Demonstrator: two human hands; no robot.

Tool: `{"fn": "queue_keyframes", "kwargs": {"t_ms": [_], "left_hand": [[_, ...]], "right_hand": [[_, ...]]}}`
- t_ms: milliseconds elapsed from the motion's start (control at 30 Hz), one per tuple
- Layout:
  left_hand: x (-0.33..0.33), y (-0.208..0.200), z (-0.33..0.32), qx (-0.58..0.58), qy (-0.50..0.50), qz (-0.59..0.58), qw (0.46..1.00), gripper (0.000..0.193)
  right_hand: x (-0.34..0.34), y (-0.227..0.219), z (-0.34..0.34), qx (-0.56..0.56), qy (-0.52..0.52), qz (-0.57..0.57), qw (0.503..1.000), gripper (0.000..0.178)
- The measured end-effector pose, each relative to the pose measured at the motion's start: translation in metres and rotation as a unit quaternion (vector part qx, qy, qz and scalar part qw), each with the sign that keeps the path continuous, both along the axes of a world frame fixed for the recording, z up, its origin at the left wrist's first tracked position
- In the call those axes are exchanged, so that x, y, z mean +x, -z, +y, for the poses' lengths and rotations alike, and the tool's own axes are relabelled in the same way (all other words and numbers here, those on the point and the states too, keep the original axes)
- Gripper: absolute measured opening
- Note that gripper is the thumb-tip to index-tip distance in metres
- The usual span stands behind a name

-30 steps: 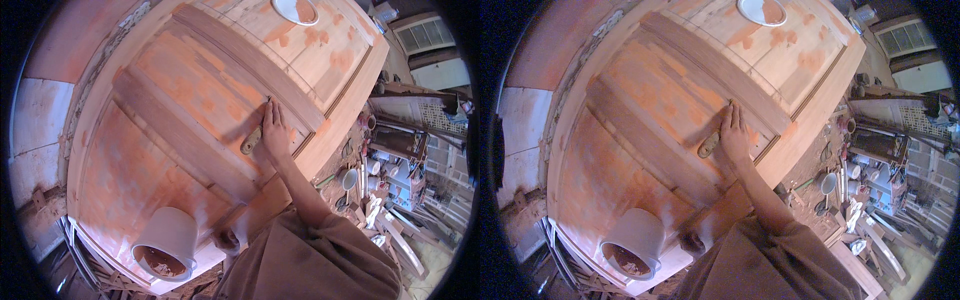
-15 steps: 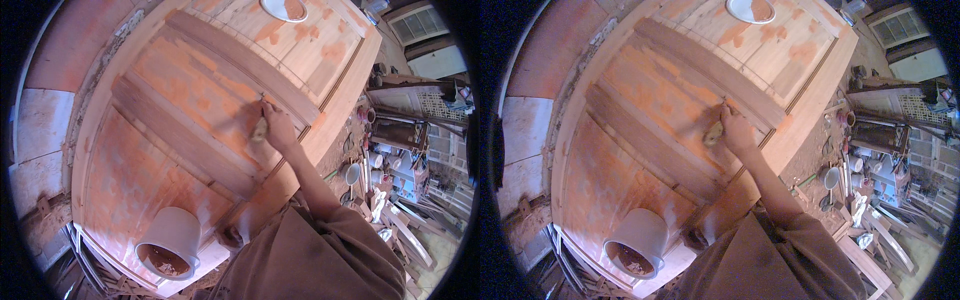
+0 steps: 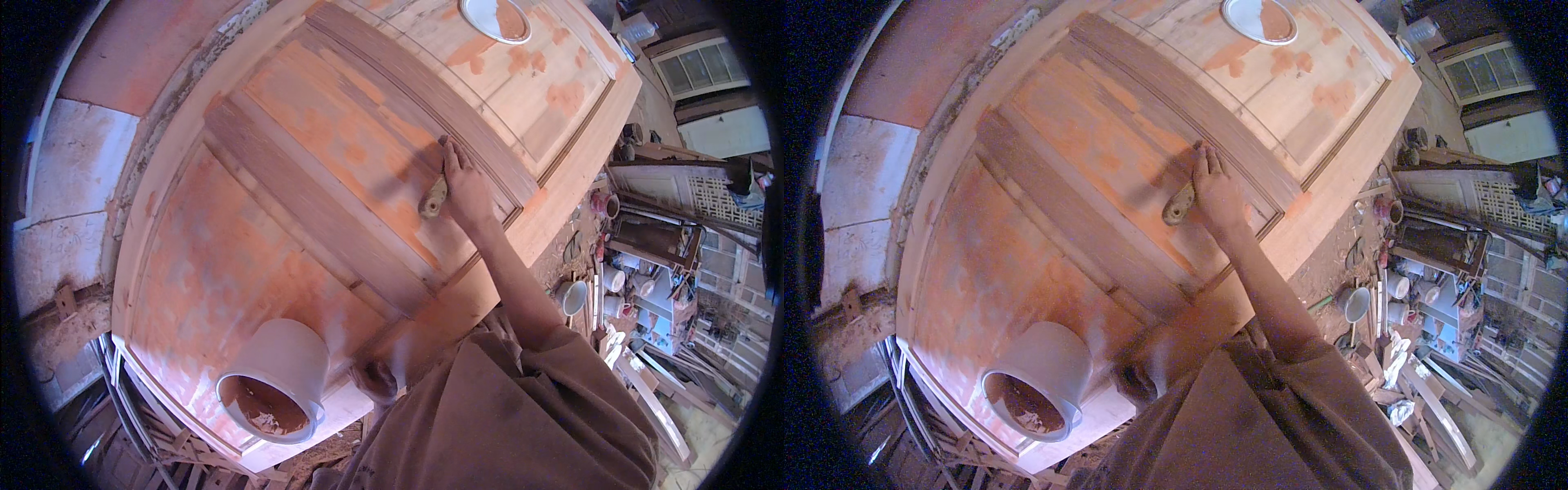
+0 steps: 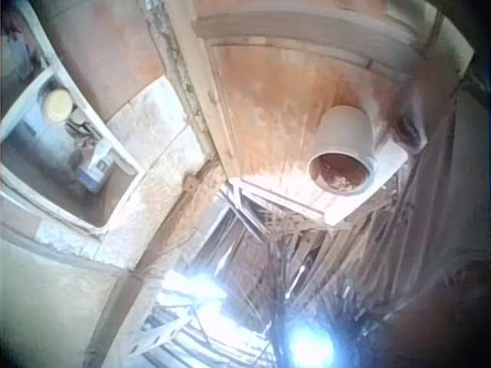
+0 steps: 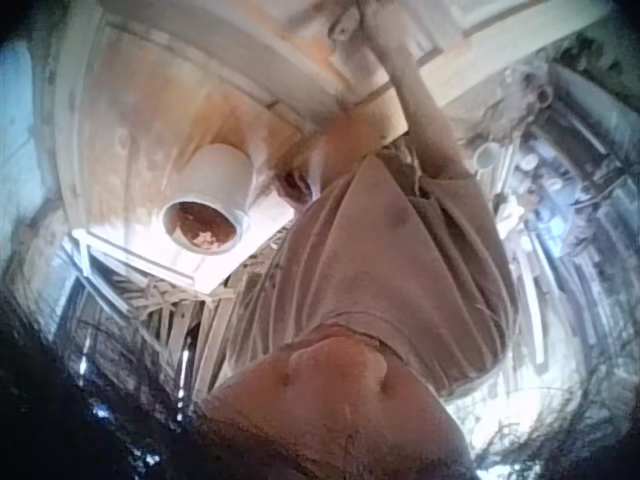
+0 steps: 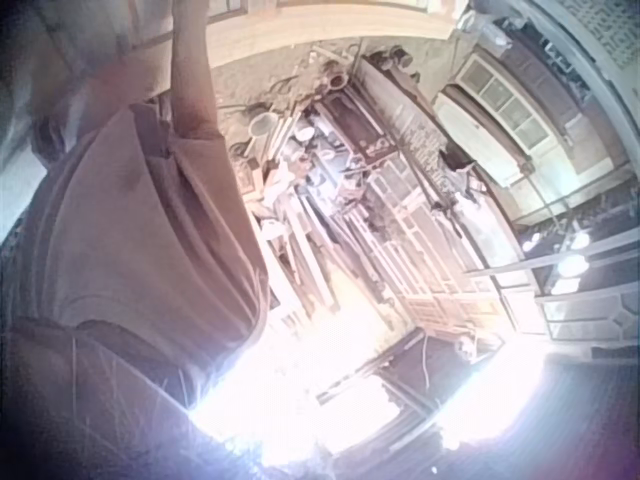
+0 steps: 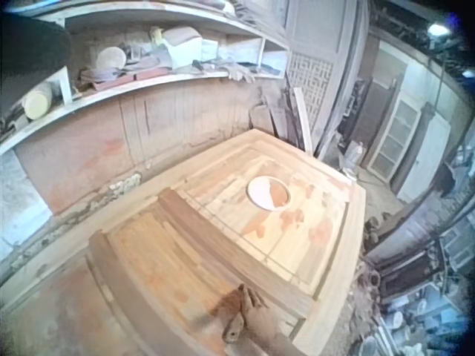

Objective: The person applies wood putty to the panels and grooves of a large wooden door using a putty knife, frequently reaching into a bucket to scoop more material.

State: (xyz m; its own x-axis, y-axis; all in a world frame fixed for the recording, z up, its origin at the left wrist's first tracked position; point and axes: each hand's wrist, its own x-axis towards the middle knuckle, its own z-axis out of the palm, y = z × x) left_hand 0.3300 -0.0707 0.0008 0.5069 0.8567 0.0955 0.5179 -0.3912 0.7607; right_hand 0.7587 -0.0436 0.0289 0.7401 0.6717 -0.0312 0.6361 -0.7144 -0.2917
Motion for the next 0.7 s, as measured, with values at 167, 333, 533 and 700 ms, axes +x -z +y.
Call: {"fn": "queue_keyframes", "kwargs": {"t_ms": [167,333,533,700], "left_hand": [[-0.001,-0.002,0.000,-0.003,0.002,0.005,1.000,0.030],[-0.001,-0.002,0.002,-0.007,0.007,0.009,1.000,0.031],[0.005,-0.003,0.003,-0.002,0.014,0.009,1.000,0.031],[0.017,-0.007,0.004,0.011,0.012,0.009,1.000,0.031]], "right_hand": [[-0.019,0.038,0.013,-0.035,0.050,-0.147,0.987,0.052],[-0.021,0.033,0.012,-0.049,0.021,-0.120,0.991,0.052],[-0.015,0.013,0.007,-0.005,0.013,-0.078,0.997,0.049],[0.016,-0.055,-0.002,-0.061,0.028,0.133,0.989,0.042]]}}
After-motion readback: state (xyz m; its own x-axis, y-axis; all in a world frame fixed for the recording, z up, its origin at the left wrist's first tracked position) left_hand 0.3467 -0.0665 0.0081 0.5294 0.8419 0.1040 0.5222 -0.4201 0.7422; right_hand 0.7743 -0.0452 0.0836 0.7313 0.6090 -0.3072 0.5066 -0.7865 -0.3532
